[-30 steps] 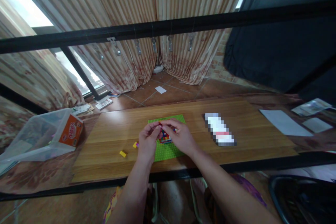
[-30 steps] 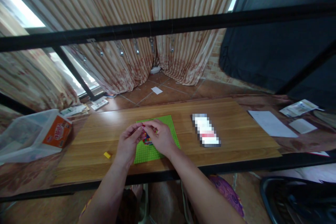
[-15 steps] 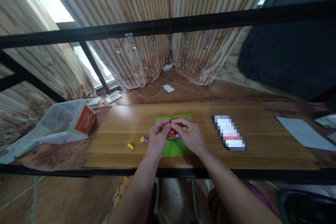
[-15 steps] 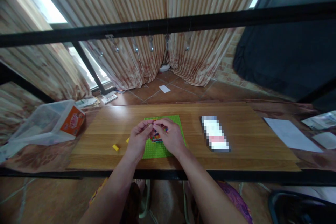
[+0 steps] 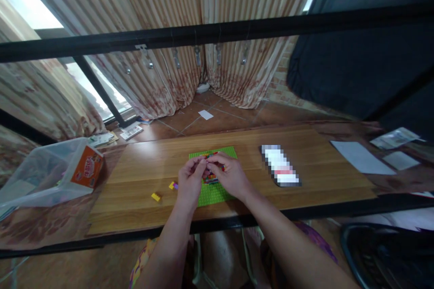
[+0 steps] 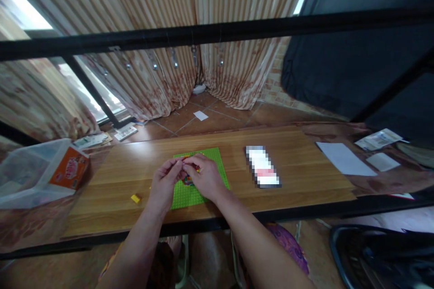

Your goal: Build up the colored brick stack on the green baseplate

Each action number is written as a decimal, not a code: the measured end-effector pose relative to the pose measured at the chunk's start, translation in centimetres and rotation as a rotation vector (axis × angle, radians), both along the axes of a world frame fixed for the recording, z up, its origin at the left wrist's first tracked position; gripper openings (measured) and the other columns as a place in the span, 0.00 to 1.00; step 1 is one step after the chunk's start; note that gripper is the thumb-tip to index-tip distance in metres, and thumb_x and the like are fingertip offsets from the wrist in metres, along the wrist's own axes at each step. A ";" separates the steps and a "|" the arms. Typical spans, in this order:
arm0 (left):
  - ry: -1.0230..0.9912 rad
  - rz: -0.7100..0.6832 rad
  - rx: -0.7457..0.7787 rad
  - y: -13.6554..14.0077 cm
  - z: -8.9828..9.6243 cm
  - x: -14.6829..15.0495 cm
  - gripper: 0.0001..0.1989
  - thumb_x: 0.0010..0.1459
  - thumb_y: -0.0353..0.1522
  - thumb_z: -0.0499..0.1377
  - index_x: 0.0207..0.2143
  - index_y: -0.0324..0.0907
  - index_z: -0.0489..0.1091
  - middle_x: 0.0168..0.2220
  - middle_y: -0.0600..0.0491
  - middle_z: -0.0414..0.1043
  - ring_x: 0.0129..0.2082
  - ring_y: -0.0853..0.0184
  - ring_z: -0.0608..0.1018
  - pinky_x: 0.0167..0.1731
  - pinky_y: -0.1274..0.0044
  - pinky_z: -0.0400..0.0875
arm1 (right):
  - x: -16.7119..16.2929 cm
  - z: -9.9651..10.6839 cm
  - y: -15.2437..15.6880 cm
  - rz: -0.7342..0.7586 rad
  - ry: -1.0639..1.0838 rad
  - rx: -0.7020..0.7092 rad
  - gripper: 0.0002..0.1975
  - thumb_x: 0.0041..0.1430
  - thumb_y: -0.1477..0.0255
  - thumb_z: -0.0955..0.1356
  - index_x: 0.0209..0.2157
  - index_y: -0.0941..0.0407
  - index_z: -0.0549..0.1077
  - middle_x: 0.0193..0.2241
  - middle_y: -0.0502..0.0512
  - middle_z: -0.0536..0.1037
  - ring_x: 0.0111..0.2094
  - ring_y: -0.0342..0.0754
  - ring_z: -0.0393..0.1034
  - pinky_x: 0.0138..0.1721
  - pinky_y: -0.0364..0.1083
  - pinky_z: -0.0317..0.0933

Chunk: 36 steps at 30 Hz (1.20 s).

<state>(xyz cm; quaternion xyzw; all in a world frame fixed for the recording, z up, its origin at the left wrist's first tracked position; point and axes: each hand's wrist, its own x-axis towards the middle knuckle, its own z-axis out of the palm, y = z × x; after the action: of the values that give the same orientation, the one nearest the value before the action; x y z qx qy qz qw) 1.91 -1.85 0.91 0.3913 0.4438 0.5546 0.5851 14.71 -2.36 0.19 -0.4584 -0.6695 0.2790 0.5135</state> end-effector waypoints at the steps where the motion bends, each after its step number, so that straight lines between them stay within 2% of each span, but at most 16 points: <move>1: -0.001 0.005 -0.006 0.0 0.0 0.0 0.16 0.44 0.39 0.69 0.33 0.37 0.76 0.28 0.54 0.76 0.25 0.74 0.73 0.29 0.81 0.68 | 0.0 0.1 0.0 0.003 -0.005 0.005 0.08 0.62 0.68 0.65 0.35 0.51 0.77 0.31 0.51 0.76 0.36 0.46 0.71 0.40 0.47 0.63; 8: -0.013 0.037 -0.026 0.1 0.0 0.0 0.16 0.41 0.38 0.70 0.32 0.37 0.76 0.27 0.53 0.76 0.25 0.74 0.74 0.29 0.80 0.69 | 0.0 0.1 -0.2 0.019 -0.056 0.036 0.08 0.64 0.70 0.64 0.36 0.52 0.77 0.32 0.52 0.76 0.37 0.46 0.70 0.43 0.47 0.62; 22: 0.010 0.040 -0.016 0.1 0.1 0.0 0.14 0.42 0.37 0.69 0.29 0.38 0.76 0.26 0.54 0.76 0.24 0.74 0.73 0.28 0.80 0.69 | -0.2 -0.1 -0.2 0.009 -0.066 0.029 0.08 0.63 0.71 0.65 0.35 0.51 0.77 0.33 0.51 0.78 0.37 0.46 0.71 0.46 0.48 0.63; 36: 0.017 0.046 -0.014 -0.1 0.3 0.0 0.13 0.42 0.37 0.69 0.29 0.38 0.76 0.25 0.54 0.75 0.23 0.73 0.73 0.29 0.79 0.70 | -0.2 -0.2 -0.3 0.006 -0.067 0.030 0.08 0.63 0.72 0.65 0.36 0.52 0.77 0.33 0.52 0.78 0.37 0.46 0.71 0.44 0.47 0.63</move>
<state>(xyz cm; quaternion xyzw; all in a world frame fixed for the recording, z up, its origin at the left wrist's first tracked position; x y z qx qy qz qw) 1.95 -1.96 1.20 0.3816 0.4614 0.5616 0.5710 14.47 -2.66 0.03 -0.4578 -0.6920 0.2549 0.4966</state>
